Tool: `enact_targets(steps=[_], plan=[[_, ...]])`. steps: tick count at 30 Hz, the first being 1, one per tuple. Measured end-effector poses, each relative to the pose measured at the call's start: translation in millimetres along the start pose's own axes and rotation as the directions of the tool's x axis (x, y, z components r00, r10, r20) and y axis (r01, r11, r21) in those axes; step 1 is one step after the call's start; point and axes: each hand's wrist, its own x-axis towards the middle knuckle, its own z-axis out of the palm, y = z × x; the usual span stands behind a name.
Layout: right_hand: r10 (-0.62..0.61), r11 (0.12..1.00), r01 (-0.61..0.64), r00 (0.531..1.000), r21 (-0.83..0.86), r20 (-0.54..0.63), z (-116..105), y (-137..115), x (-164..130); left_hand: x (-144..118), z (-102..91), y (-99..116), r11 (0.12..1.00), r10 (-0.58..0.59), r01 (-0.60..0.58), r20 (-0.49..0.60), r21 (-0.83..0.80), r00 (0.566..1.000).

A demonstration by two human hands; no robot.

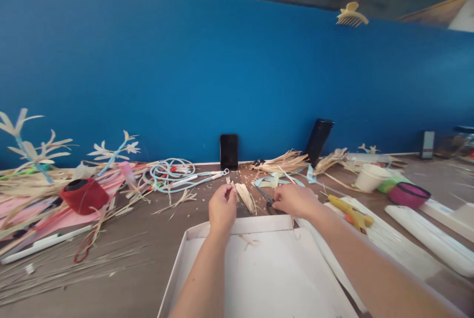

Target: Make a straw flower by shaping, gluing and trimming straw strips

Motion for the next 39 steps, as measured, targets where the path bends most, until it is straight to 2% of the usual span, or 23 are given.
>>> enact_targets(steps=[4,9,11,12,14,15,16,18,20,22,26,29,32,36,39], plan=[[0.005,1.0,-0.005,1.0,-0.03,0.028,11.0,-13.9,6.4,-0.6,-1.7,3.4,0.999,-0.018,0.017,-0.011,-0.037,1.0],[0.057,0.998,-0.057,0.998,0.02,-0.005,16.5,-7.4,17.0,2.3,-4.8,7.9,0.973,-0.128,0.13,0.023,-0.188,0.991],[0.087,0.988,-0.082,0.996,0.129,-0.032,10.6,-1.4,19.4,4.8,-5.3,8.3,0.947,-0.157,0.16,0.032,-0.277,0.987],[0.101,0.963,-0.085,0.994,0.254,-0.05,6.0,1.4,19.9,6.1,-5.5,8.4,0.934,-0.161,0.163,0.033,-0.318,0.986],[0.103,0.816,-0.05,0.993,0.576,-0.06,-5.2,4.8,18.9,8.4,-6.0,9.2,0.914,-0.171,0.172,0.034,-0.368,0.985],[0.087,0.681,-0.009,0.994,0.732,-0.069,-11.2,4.9,17.4,9.3,-6.4,9.9,0.904,-0.175,0.174,0.033,-0.391,0.984],[0.062,0.507,0.031,0.995,0.862,-0.072,-17.0,3.8,15.5,10.0,-6.9,10.8,0.893,-0.181,0.179,0.034,-0.412,0.983],[-0.024,0.173,0.109,0.994,0.979,-0.107,-26.7,-2.3,10.8,10.6,-8.2,12.6,0.877,-0.193,0.187,0.031,-0.443,0.981],[-0.084,-0.048,0.175,0.98,0.983,-0.179,-32.4,-12.9,6.6,10.4,-9.5,13.9,0.873,-0.193,0.186,0.031,-0.45,0.981],[-0.091,-0.162,0.218,0.968,0.963,-0.234,-32.6,-26.0,4.5,9.7,-10.2,14.2,0.88,-0.178,0.176,0.036,-0.442,0.983],[-0.105,-0.29,0.192,0.967,0.938,-0.23,-15.3,-50.1,7.3,8.6,-9.7,13.3,0.879,-0.179,0.184,0.053,-0.44,0.982],[-0.13,-0.336,0.12,0.976,0.934,-0.172,8.3,-58.4,13.0,9.9,-8.8,12.9,0.858,-0.209,0.225,0.086,-0.462,0.974],[-0.129,-0.315,0.057,0.986,0.947,-0.102,29.7,-58.8,18.5,12.0,-8.6,13.3,0.826,-0.234,0.266,0.128,-0.496,0.964],[-0.077,-0.183,0.009,0.997,0.983,-0.023,44.1,-58.2,20.7,13.1,-9.1,13.2,0.808,-0.233,0.283,0.16,-0.517,0.959],[-0.038,-0.09,0.026,0.999,0.996,-0.029,47.0,-60.0,19.9,12.6,-9.5,11.4,0.812,-0.229,0.29,0.18,-0.507,0.957]])
